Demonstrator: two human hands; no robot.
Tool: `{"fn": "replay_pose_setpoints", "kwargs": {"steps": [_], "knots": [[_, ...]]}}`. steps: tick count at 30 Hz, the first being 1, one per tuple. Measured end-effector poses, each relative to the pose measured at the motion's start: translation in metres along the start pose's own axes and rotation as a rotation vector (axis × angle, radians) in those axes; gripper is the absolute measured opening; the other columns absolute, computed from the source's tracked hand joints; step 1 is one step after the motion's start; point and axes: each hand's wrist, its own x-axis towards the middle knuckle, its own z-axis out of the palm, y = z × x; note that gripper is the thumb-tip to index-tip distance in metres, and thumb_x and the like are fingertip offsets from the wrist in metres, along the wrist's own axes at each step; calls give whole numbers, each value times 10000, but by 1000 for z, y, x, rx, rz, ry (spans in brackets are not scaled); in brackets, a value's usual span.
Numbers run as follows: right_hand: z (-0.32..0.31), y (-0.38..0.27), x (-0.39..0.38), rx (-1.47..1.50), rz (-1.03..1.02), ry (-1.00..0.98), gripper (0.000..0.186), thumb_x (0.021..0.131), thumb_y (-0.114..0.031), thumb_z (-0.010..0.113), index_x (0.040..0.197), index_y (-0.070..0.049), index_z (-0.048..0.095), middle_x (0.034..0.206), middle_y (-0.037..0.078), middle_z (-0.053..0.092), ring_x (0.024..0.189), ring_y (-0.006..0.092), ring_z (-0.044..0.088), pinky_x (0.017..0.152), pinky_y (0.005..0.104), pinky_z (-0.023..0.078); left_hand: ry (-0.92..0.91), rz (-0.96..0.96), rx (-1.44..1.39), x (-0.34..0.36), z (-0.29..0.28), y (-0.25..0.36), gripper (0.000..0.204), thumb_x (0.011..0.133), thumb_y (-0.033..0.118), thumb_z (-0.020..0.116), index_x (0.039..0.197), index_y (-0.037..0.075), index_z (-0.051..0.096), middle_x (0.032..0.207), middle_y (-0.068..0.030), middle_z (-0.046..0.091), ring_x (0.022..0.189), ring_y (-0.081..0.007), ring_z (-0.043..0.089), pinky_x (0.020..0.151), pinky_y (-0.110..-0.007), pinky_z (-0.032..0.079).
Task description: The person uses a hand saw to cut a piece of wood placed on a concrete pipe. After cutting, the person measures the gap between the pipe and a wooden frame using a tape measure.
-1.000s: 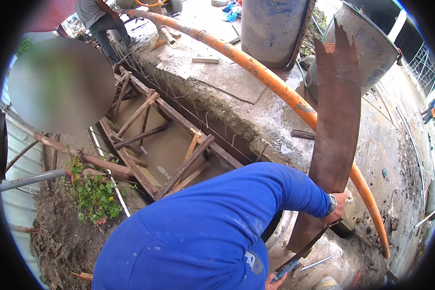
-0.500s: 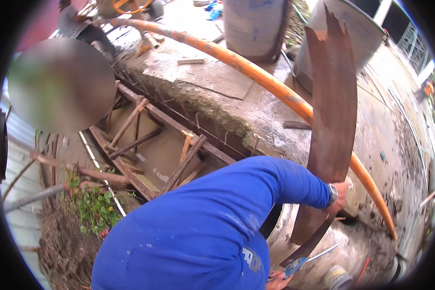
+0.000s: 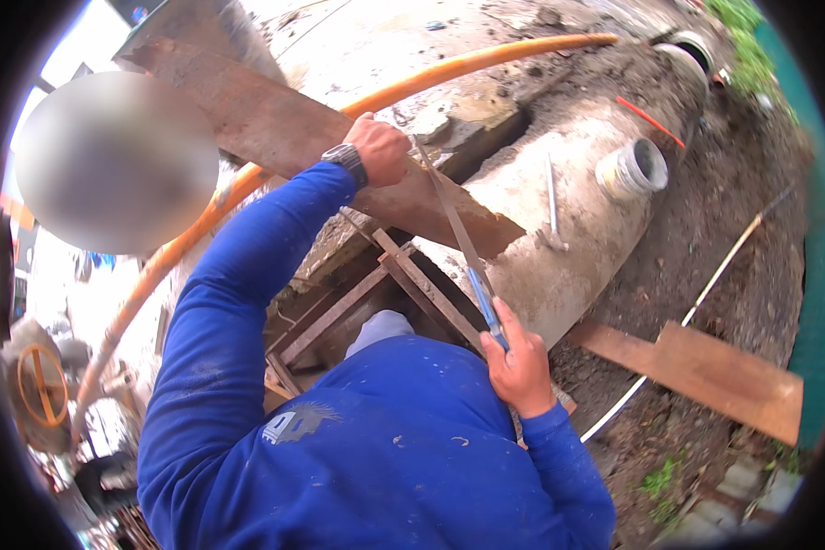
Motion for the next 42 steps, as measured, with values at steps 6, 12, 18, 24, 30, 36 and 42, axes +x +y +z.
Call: {"fn": "replay_pose_setpoints", "kwargs": {"steps": [6, 12, 18, 24, 30, 36, 42], "knots": [[6, 1, 63, -109, 11, 118, 450, 973, -217, 654, 1343, 38, 615, 918, 297, 703, 832, 498, 679, 731, 546, 532, 142, 183, 135, 29, -46, 55, 126, 711, 224, 673, 660, 126, 734, 714, -98, 729, 731, -266, 726, 776, -414, 482], [-16, 12, 41, 12, 11, 135, 460, 980, -234, 642, 1337, 54, 613, 928, 305, 702, 860, 493, 689, 758, 538, 542, -41, 224, 173, 54, -48, 55, 142, 761, 156, 619, 715, 106, 745, 755, -124, 743, 778, -296, 735, 878, -481, 482], [-39, -1, -34, 12, 69, 146, 495, 984, -230, 648, 1383, 54, 574, 918, 292, 705, 832, 493, 684, 727, 539, 530, -68, 173, 235, 68, -57, 60, 86, 739, 178, 665, 737, 137, 741, 741, -89, 727, 765, -279, 723, 801, -448, 500], [-22, 25, 39, -8, 85, 289, 459, 989, -254, 647, 1364, 7, 600, 901, 274, 708, 837, 484, 679, 748, 561, 516, 171, 385, 407, 90, -76, 118, 126, 771, 190, 649, 712, 145, 751, 745, -88, 733, 750, -266, 717, 816, -441, 507], [-16, 47, 76, -32, 126, 323, 475, 992, -244, 638, 1349, 66, 590, 869, 291, 698, 856, 473, 681, 794, 518, 517, 120, 403, 397, 104, -83, 128, 161, 792, 193, 627, 736, 122, 760, 770, -102, 751, 793, -274, 741, 899, -485, 499], [-29, 43, 50, 157, 109, 288, 492, 999, -261, 622, 1363, 67, 579, 921, 316, 700, 910, 491, 686, 810, 538, 529, -116, 389, 447, 128, -98, 136, 156, 803, 205, 628, 826, 125, 760, 832, -78, 758, 844, -275, 739, 893, -471, 485], [-23, 39, -31, 108, 49, 316, 526, 1005, -246, 614, 1419, 70, 538, 973, 305, 703, 857, 496, 682, 763, 515, 532, -83, 274, 412, 143, -80, 102, 173, 823, 269, 678, 860, 126, 767, 870, -114, 767, 899, -287, 748, 981, -498, 455]]}}
